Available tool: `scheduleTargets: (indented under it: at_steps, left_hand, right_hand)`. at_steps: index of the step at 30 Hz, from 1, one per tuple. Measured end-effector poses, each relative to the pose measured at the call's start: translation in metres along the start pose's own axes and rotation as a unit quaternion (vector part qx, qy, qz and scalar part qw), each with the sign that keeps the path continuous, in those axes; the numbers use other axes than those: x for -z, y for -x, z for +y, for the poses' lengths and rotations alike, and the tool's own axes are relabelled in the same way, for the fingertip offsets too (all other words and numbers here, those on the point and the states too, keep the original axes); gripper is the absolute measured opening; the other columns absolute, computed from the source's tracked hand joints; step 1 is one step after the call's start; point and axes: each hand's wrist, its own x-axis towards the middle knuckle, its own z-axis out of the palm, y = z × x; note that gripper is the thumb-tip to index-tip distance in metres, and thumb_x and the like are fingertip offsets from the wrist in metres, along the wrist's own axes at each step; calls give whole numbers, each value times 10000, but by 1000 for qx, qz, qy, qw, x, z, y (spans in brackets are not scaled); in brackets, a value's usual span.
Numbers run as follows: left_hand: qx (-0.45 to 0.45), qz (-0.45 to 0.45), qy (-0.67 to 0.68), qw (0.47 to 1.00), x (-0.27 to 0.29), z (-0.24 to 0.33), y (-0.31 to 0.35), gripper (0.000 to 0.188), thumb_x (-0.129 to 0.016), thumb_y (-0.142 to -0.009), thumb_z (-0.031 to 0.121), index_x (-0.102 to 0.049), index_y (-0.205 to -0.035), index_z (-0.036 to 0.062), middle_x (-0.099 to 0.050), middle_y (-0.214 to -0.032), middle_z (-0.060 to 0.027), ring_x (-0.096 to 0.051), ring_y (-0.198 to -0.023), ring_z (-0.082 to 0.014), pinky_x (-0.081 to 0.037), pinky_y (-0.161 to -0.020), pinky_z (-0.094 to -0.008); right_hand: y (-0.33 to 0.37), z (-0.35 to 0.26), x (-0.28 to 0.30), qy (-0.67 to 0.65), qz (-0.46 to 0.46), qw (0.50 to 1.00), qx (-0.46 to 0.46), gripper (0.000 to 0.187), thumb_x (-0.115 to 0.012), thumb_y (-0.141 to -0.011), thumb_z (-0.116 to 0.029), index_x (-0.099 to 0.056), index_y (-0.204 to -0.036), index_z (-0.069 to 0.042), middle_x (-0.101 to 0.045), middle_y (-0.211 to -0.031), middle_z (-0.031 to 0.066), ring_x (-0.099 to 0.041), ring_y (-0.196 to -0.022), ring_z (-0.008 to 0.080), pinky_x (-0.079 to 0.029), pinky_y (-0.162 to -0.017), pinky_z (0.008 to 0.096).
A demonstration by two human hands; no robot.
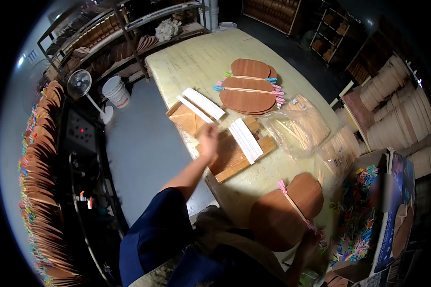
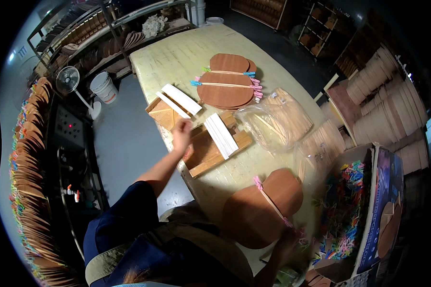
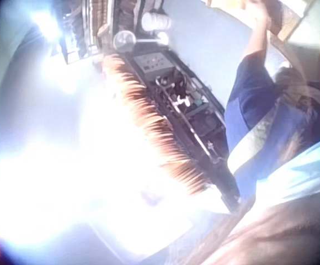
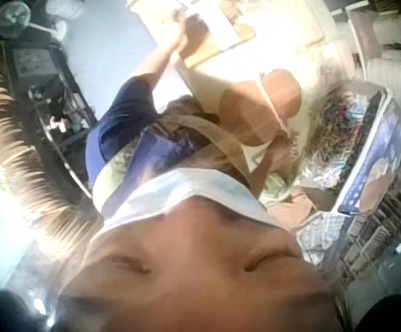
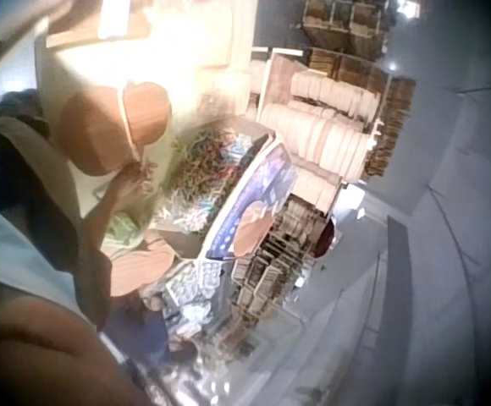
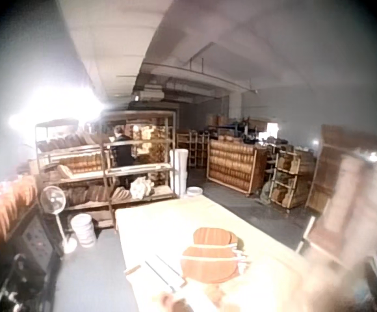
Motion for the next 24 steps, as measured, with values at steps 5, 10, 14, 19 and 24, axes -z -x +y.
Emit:
scheduleTargets:
  at_steps: [5, 10, 14, 19, 24]
  left_hand:
    - [166, 157, -79, 970, 50, -87, -116, 283, -625, -841, 211, -606, -1038, 9, -643, -866, -103, -614, -757, -187, -485, -701, -312]
    - [398, 114, 110, 904, 46, -125, -160, 255, -714, -789, 203, -646, -810, -41, -609, -711, -81, -550, -572, -171, -444, -498, -309]
    - [365, 103, 164, 911, 43, -133, -160, 214, -747, -765, 177, -599, -683, 45, -549, -607, -28, -444, -461, -132, -349, -414, -289]
    - [185, 165, 240, 939, 36, -89, -143, 73, -633, -863, 122, -636, -893, 55, -598, -838, -18, -540, -747, -117, -437, -668, -243]
    - [-69, -106, 78, 989, -2, 33, -26, 132, -564, -905, 85, -637, -987, 12, -589, -917, -37, -537, -829, -122, -439, -794, -265]
  right_hand:
    - [11, -7, 4, 194, 15, 973, 127, 270, -522, -882, -156, -519, -1122, -33, -431, -1213, 213, -443, -1100, 404, -373, -940, 462]
    - [25, 15, -1, 153, -35, 986, 55, 223, -508, -863, -108, -534, -1076, -50, -464, -1088, 178, -461, -1026, 347, -394, -861, 440]
    - [30, 47, -10, 230, -57, 959, 158, 152, -495, -846, -106, -553, -937, 0, -509, -894, 164, -518, -799, 305, -424, -697, 442]
    - [24, 62, -21, 228, 18, 952, 205, 106, -495, -827, -76, -589, -852, -34, -518, -772, 136, -514, -745, 294, -416, -645, 401]
    - [17, 38, -16, 47, -21, 997, -58, 436, -620, -783, -123, -511, -1204, -86, -562, -979, 142, -547, -809, 271, -443, -730, 376]
